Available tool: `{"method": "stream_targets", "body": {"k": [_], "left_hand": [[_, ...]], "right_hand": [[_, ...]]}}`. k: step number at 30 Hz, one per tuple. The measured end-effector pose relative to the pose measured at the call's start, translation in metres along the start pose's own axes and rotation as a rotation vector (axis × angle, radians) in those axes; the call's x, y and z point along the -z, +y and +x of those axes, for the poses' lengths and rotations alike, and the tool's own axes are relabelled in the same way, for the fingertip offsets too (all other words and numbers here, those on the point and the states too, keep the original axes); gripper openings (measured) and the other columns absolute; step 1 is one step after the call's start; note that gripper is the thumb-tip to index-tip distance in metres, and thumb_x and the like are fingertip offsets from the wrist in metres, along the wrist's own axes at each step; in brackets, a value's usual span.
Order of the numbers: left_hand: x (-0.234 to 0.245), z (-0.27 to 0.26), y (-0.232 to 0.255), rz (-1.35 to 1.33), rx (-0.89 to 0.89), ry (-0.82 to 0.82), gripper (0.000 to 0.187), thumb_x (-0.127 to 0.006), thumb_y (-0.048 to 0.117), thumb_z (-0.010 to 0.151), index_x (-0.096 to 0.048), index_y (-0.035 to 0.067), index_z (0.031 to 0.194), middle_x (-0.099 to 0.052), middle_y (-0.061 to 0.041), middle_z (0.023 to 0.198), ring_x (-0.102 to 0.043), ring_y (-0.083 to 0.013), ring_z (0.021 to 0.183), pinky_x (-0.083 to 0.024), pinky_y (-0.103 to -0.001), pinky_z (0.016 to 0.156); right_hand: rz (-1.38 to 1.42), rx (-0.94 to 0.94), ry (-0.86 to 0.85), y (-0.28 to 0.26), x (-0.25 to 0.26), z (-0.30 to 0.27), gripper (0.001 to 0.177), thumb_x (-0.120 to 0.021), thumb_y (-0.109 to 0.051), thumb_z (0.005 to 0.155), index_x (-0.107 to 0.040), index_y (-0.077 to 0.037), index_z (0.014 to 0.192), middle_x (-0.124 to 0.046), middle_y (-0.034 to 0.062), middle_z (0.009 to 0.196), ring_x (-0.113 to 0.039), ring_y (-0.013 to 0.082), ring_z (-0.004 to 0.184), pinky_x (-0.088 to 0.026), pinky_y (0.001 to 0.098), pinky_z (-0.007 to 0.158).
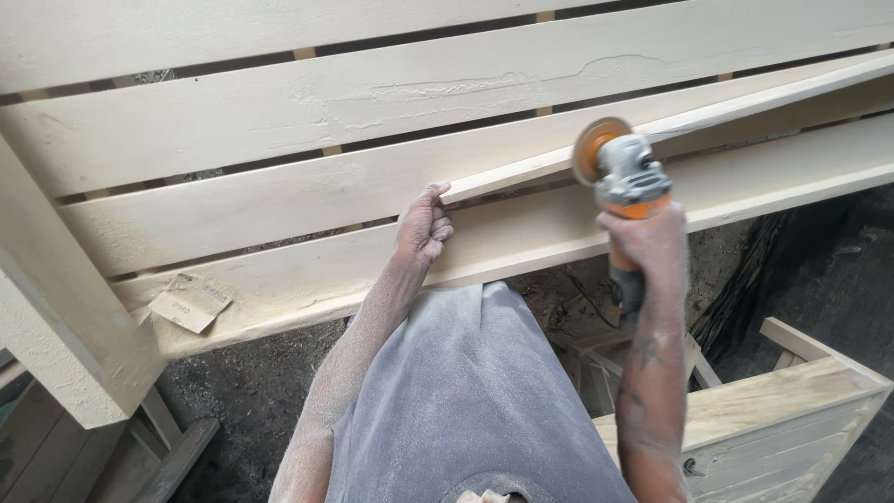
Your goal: The person uses an angle grinder with a sanding disc to smooth the surface of a long, light-colored wooden plank. They hold the plank steady with their left hand while moving the tool along the wood with their right hand, generating visible dust.
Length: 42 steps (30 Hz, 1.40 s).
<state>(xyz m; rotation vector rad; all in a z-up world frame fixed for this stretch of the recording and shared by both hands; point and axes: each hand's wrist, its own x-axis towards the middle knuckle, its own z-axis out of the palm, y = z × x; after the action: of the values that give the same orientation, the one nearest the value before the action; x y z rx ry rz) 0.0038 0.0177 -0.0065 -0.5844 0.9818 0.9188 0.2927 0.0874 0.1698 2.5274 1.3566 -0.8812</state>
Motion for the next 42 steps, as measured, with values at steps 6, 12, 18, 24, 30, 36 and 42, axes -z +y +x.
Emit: {"method": "stream_targets", "body": {"k": [6,12,18,24,30,36,42], "left_hand": [[-0.003,-0.008,0.000,0.014,0.001,0.003,0.025,-0.076,0.019,0.088,-0.052,0.016,0.083,-0.029,0.011,0.051,-0.022,-0.0016,0.039,-0.019,-0.021,0.032],[-0.006,-0.011,-0.001,0.028,-0.035,0.035,0.023,-0.075,0.018,0.090,-0.053,0.011,0.087,-0.030,0.010,0.051,-0.023,-0.0012,0.040,-0.020,-0.021,0.032],[-0.005,-0.008,-0.001,0.023,-0.036,0.030,0.028,-0.075,0.017,0.090,-0.048,0.017,0.082,-0.028,0.011,0.050,-0.021,-0.0019,0.039,-0.019,-0.022,0.031],[-0.001,-0.002,-0.002,0.004,-0.021,0.003,0.035,-0.075,0.018,0.091,-0.043,0.020,0.076,-0.027,0.011,0.049,-0.020,-0.0030,0.039,-0.019,-0.023,0.032],[-0.003,-0.003,-0.004,0.002,-0.044,0.021,0.029,-0.074,0.017,0.092,-0.047,0.018,0.080,-0.026,0.011,0.050,-0.020,-0.0036,0.039,-0.018,-0.023,0.033],[-0.006,-0.001,0.000,0.028,-0.022,-0.004,0.022,-0.072,0.018,0.092,-0.051,0.017,0.085,-0.025,0.010,0.050,-0.019,-0.0044,0.039,-0.018,-0.023,0.033],[0.004,-0.001,0.003,0.092,-0.022,0.011,0.029,-0.073,0.018,0.093,-0.048,0.019,0.079,-0.024,0.011,0.051,-0.019,-0.0043,0.040,-0.018,-0.023,0.033]], "right_hand": [[0.150,-0.088,0.069,0.038,0.049,0.047,0.047,-0.080,-0.016,0.077,-0.068,-0.001,0.119,-0.075,0.0178,0.104,-0.075,0.0228,0.087,-0.066,0.0390,0.076],[0.087,-0.002,-0.001,0.005,0.007,0.012,0.053,-0.085,-0.022,0.077,-0.065,-0.002,0.121,-0.073,0.0169,0.105,-0.075,0.0216,0.086,-0.066,0.0404,0.076],[0.005,0.040,-0.166,-0.051,-0.042,-0.055,0.058,-0.090,-0.032,0.074,-0.065,-0.004,0.119,-0.073,0.0120,0.105,-0.075,0.0195,0.092,-0.066,0.0377,0.080],[-0.125,0.177,-0.209,-0.080,-0.046,-0.086,0.056,-0.091,-0.034,0.074,-0.066,-0.006,0.115,-0.074,0.0124,0.100,-0.073,0.0213,0.095,-0.061,0.0404,0.087],[-0.016,0.033,-0.156,-0.047,-0.032,-0.052,0.060,-0.091,-0.033,0.071,-0.065,-0.005,0.118,-0.073,0.0120,0.105,-0.075,0.0203,0.095,-0.065,0.0390,0.082],[0.049,-0.028,0.009,0.038,0.036,0.030,0.056,-0.087,-0.025,0.075,-0.065,-0.002,0.121,-0.072,0.0157,0.105,-0.073,0.0219,0.092,-0.064,0.0415,0.081],[0.148,-0.117,0.102,0.068,0.086,0.056,0.040,-0.078,-0.019,0.078,-0.074,-0.003,0.114,-0.077,0.0161,0.101,-0.073,0.0226,0.084,-0.062,0.0394,0.078]]}}
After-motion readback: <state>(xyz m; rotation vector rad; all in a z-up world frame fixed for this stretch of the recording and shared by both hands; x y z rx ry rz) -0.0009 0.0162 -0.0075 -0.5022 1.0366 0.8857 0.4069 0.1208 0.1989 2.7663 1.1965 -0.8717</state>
